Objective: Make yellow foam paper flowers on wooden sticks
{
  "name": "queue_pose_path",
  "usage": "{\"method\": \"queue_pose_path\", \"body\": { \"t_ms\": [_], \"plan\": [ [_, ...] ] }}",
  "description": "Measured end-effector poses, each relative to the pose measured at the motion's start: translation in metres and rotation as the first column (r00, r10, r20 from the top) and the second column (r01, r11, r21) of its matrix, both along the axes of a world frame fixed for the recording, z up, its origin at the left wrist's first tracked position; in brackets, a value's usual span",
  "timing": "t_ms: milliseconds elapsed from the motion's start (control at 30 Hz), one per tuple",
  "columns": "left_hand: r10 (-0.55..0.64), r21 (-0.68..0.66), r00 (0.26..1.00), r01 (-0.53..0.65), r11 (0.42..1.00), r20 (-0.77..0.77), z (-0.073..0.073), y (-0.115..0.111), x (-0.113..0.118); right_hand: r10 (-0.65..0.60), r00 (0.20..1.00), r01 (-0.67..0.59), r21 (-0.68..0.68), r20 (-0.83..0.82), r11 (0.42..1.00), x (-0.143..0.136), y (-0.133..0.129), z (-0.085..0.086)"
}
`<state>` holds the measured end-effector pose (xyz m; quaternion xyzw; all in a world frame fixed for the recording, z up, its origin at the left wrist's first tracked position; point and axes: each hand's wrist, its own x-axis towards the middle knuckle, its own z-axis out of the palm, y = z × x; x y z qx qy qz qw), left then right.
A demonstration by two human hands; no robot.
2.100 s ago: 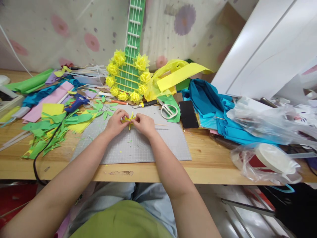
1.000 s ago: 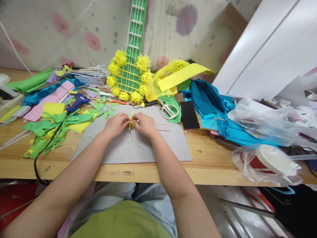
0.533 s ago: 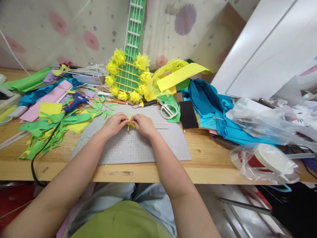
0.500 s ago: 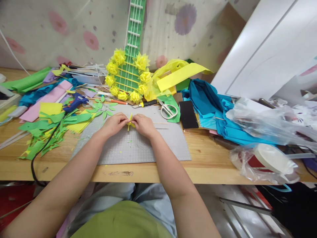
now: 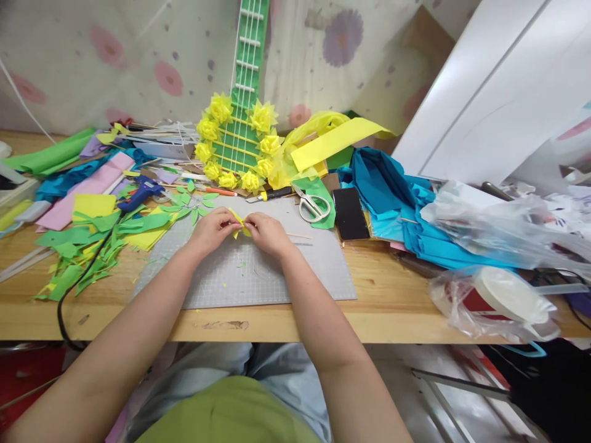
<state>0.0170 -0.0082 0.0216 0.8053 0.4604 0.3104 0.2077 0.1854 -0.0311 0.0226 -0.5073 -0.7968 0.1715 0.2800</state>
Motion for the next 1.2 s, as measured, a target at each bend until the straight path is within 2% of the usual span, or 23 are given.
{"method": "queue_pose_path", "body": {
  "t_ms": [133, 300, 500, 633, 800, 833, 900, 1000, 1067, 1133, 1200],
  "plan": [
    [-0.01, 0.016, 0.999, 0.009, 1.0, 0.043, -0.003, 0.002, -0.001, -0.032, 0.999, 0.032, 0.012, 0.014, 0.999, -0.002, -0.004, 0.003],
    [0.001, -0.097, 0.997, 0.007, 0.995, 0.083, -0.003, 0.003, -0.001, -0.064, 0.997, 0.064, -0.002, 0.044, 0.998, -0.003, -0.002, 0.001],
    [-0.009, -0.18, 0.987, 0.039, 0.983, 0.161, -0.007, 0.005, 0.0, -0.073, 0.997, 0.072, -0.029, -0.03, 0.997, -0.005, 0.0, -0.001],
    [0.045, -0.261, 0.97, 0.019, 0.965, 0.237, -0.01, 0.007, 0.001, -0.08, 0.992, 0.072, -0.084, -0.095, 0.994, -0.005, -0.001, 0.001],
    [0.026, -0.23, 0.965, 0.037, 0.973, 0.262, -0.009, 0.007, 0.001, -0.053, 0.986, 0.036, -0.108, -0.158, 0.993, -0.002, 0.001, -0.001],
    [0.049, -0.215, 0.963, 0.009, 0.977, 0.264, -0.01, 0.006, 0.002, -0.057, 0.985, 0.04, -0.108, -0.16, 0.993, -0.002, 0.002, -0.002],
    [0.166, -0.178, 0.949, -0.121, 0.977, 0.266, -0.011, 0.005, 0.004, -0.094, 0.984, 0.08, -0.101, -0.149, 0.992, -0.004, 0.002, -0.002],
    [0.353, -0.176, 0.889, -0.314, 0.933, 0.29, -0.01, 0.001, 0.01, -0.198, 0.976, 0.194, -0.05, -0.089, 0.98, -0.011, 0.0, -0.003],
    [0.374, -0.236, 0.854, -0.305, 0.923, 0.361, -0.007, -0.003, 0.014, -0.253, 0.967, 0.254, 0.008, -0.041, 0.967, -0.016, -0.001, -0.003],
    [0.365, -0.317, 0.807, -0.234, 0.919, 0.464, -0.003, -0.007, 0.019, -0.287, 0.958, 0.287, 0.054, -0.01, 0.956, -0.02, -0.002, -0.003],
    [0.385, -0.419, 0.769, -0.17, 0.892, 0.51, 0.0, -0.01, 0.023, -0.304, 0.953, 0.302, 0.088, 0.009, 0.949, -0.022, -0.003, -0.003]
  ]
}}
